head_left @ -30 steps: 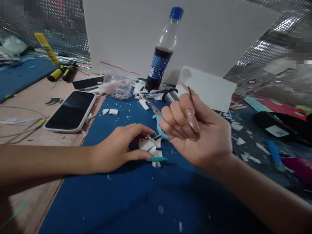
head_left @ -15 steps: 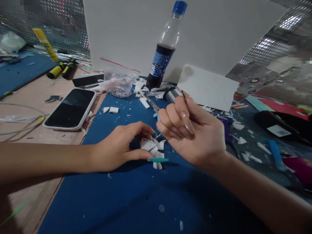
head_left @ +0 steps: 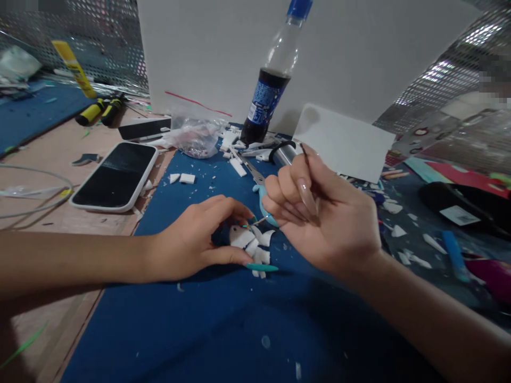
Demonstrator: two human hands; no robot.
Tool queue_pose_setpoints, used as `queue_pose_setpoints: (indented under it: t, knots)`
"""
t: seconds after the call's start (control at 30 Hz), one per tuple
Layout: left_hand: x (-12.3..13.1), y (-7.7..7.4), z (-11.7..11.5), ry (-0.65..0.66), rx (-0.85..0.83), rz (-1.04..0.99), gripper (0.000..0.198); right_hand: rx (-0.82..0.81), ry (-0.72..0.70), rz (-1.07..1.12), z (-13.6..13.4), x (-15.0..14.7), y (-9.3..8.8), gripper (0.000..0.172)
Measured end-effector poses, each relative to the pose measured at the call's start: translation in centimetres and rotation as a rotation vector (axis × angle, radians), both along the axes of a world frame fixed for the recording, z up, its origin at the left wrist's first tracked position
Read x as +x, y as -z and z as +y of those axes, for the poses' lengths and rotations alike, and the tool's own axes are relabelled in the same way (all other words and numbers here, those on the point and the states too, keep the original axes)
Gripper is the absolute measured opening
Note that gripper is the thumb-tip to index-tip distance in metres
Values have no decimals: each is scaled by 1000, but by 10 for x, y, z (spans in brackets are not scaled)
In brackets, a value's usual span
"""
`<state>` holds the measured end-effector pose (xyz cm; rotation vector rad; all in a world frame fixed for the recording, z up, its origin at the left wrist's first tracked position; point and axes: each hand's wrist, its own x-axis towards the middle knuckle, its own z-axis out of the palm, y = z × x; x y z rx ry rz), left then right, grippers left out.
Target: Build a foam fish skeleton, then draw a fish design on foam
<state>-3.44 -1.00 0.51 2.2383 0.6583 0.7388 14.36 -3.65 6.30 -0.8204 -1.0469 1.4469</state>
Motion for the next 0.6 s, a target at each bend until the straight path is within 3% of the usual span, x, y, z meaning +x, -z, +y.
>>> queue_pose_setpoints:
  t: [0.27, 0.43, 0.6]
  knots:
    - [0, 0, 0, 13, 175, -31, 40, -34, -15, 0, 1, 0, 2, 48]
    - [1, 2, 2, 49, 289, -61, 38, 16, 69, -1, 4, -3, 5, 43]
    - [2, 3, 5, 59, 282, -65, 37, 36, 161, -62, 8, -2, 18, 35]
